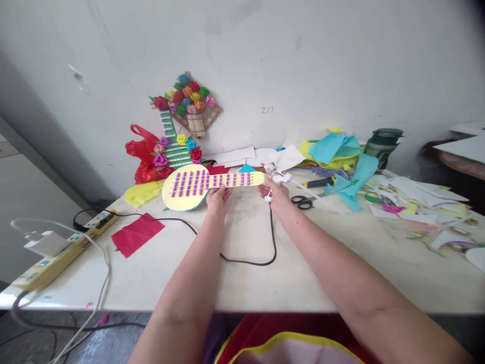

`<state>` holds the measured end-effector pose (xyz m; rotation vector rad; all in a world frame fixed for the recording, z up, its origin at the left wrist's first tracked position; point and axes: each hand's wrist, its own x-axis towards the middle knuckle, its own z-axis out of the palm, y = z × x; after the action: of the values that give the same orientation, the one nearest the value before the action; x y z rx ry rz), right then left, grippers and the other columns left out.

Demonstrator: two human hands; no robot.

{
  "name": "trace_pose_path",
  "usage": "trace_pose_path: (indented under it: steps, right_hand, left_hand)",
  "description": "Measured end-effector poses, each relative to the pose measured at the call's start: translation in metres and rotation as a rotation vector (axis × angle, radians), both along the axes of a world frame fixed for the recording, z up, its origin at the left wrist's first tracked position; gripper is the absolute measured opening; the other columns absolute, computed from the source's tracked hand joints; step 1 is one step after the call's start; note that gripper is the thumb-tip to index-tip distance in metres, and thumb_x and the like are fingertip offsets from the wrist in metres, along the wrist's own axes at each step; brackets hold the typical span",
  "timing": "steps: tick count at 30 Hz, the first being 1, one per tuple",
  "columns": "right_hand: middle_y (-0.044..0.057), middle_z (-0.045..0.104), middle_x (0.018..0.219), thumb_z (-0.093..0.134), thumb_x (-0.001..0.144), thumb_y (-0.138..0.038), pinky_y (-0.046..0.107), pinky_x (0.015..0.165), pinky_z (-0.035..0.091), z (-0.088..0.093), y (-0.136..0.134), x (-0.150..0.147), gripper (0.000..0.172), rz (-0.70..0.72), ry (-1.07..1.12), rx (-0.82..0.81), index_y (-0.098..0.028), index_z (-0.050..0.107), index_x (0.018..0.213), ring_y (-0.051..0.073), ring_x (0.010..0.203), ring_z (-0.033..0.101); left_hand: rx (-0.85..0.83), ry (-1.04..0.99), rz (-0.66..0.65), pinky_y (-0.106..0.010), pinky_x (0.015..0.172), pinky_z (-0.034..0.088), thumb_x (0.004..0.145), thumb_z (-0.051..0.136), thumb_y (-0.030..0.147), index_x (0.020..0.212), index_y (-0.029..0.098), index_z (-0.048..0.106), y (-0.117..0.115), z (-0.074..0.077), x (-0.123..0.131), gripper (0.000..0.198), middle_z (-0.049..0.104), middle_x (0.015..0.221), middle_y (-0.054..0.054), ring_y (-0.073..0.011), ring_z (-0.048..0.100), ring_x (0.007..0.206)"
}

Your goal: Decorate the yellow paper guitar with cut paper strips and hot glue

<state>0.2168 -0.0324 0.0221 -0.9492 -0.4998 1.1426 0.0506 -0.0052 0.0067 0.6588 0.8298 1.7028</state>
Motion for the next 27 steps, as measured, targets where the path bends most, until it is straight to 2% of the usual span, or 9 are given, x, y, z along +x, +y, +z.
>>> trace_pose_path:
  steps: [7,13,21,27]
  right_hand:
    - [-0.003,0.063,0.055,0.067,0.064,-0.013,0.019,0.035,0.043,-0.002,0.002,0.002,0.018,-0.088,0.030,-0.056,-0.016,0.055,0.078,0.013,0.045,0.060]
    - [-0.001,0.063,0.052,0.065,0.064,-0.008,0.020,0.035,0.043,-0.005,0.006,0.007,0.016,-0.088,0.064,-0.113,-0.013,0.055,0.077,0.014,0.044,0.060]
    - [-0.002,0.060,0.050,0.061,0.067,-0.005,0.019,0.038,0.046,-0.001,0.009,0.017,0.012,-0.133,0.123,-0.156,-0.013,0.055,0.074,0.012,0.044,0.059]
    - [-0.003,0.057,0.049,0.061,0.066,-0.003,0.019,0.040,0.049,0.000,0.011,0.021,0.014,-0.188,0.172,-0.180,-0.013,0.052,0.072,0.009,0.041,0.055]
  left_hand:
    - [0.027,0.049,-0.069,-0.035,0.079,0.050,0.064,0.065,0.010,0.068,0.014,0.052,-0.001,-0.004,0.006,0.015,0.061,0.064,-0.002,-0.0146,0.064,0.064]
    - [0.040,0.083,-0.103,-0.034,0.077,0.051,0.064,0.064,0.011,0.072,0.014,0.053,-0.003,-0.002,0.006,0.014,0.064,0.067,-0.004,-0.0152,0.065,0.065]
    - [0.029,0.053,-0.310,-0.041,0.082,0.049,0.068,0.059,0.021,0.086,0.012,0.056,-0.001,0.005,0.000,0.020,0.067,0.082,-0.013,-0.0275,0.064,0.090]
    - [0.031,0.000,-0.359,-0.038,0.088,0.047,0.064,0.054,0.010,0.082,0.013,0.057,0.001,0.002,-0.001,0.019,0.067,0.087,-0.012,-0.0245,0.065,0.090]
